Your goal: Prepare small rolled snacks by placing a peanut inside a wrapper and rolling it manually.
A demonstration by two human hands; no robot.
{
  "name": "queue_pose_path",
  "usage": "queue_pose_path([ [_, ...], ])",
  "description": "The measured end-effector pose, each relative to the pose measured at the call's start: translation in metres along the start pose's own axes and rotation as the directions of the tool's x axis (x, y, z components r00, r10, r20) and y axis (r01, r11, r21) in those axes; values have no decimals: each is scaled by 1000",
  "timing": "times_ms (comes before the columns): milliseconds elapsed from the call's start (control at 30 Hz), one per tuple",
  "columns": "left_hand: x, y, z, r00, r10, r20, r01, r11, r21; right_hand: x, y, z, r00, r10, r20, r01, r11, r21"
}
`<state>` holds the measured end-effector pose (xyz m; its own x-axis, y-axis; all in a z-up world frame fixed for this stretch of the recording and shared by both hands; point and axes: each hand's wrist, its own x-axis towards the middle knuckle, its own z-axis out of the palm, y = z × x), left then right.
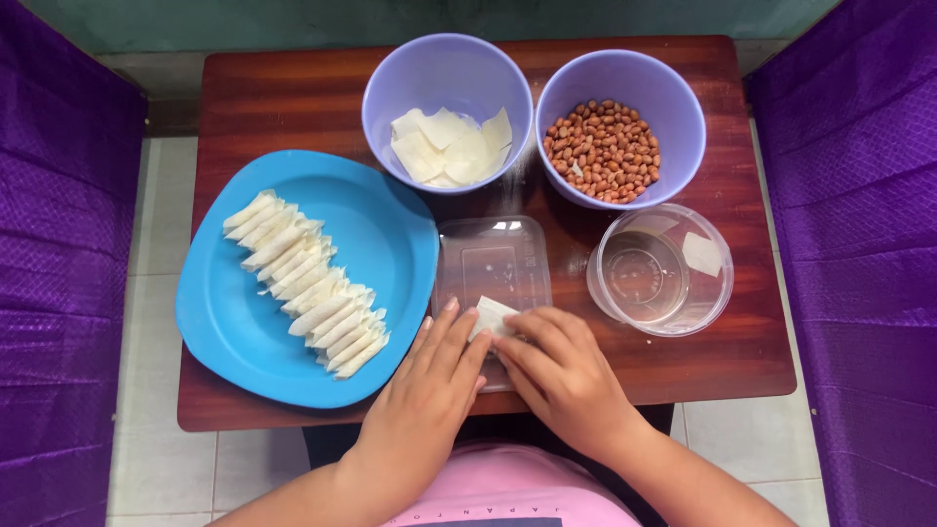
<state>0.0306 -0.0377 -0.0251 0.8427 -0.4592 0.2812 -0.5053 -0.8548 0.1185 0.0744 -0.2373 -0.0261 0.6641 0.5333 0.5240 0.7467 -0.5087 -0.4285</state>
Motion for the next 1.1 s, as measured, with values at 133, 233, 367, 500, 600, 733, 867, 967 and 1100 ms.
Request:
queue_pose_path([
  [133,30,1,-47,997,73,-32,-76,991,-111,14,-9,-39,997,-59,-40,62,995,83],
  [233,64,-4,-71,985,134,-107,-155,961,-227,31,-2,-75,999,-6,-35,10,996,94],
  [367,126,-16,-86,974,217,-63,-222,969,-112,58,38,-116,996,75,-56,-78,996,-49],
  [500,195,-36,-55,978,208,-15,-207,977,53,91,110,-132,996,70,55,-58,981,-186],
  [600,249,-47,-10,979,145,143,-165,976,145,114,165,-117,979,71,192,-38,985,-170],
  [733,287,-45,35,966,72,248,-129,966,223,132,194,-90,910,153,385,-73,974,-214],
  [867,302,-39,57,928,-16,372,-89,960,265,132,206,-68,855,199,480,-50,951,-304],
  [967,303,-37,61,908,-38,418,-97,949,299,127,213,-59,852,233,469,-57,932,-359],
  [1100,306,-35,62,897,-60,438,-86,948,306,130,205,-56,825,355,441,-184,905,-384],
])
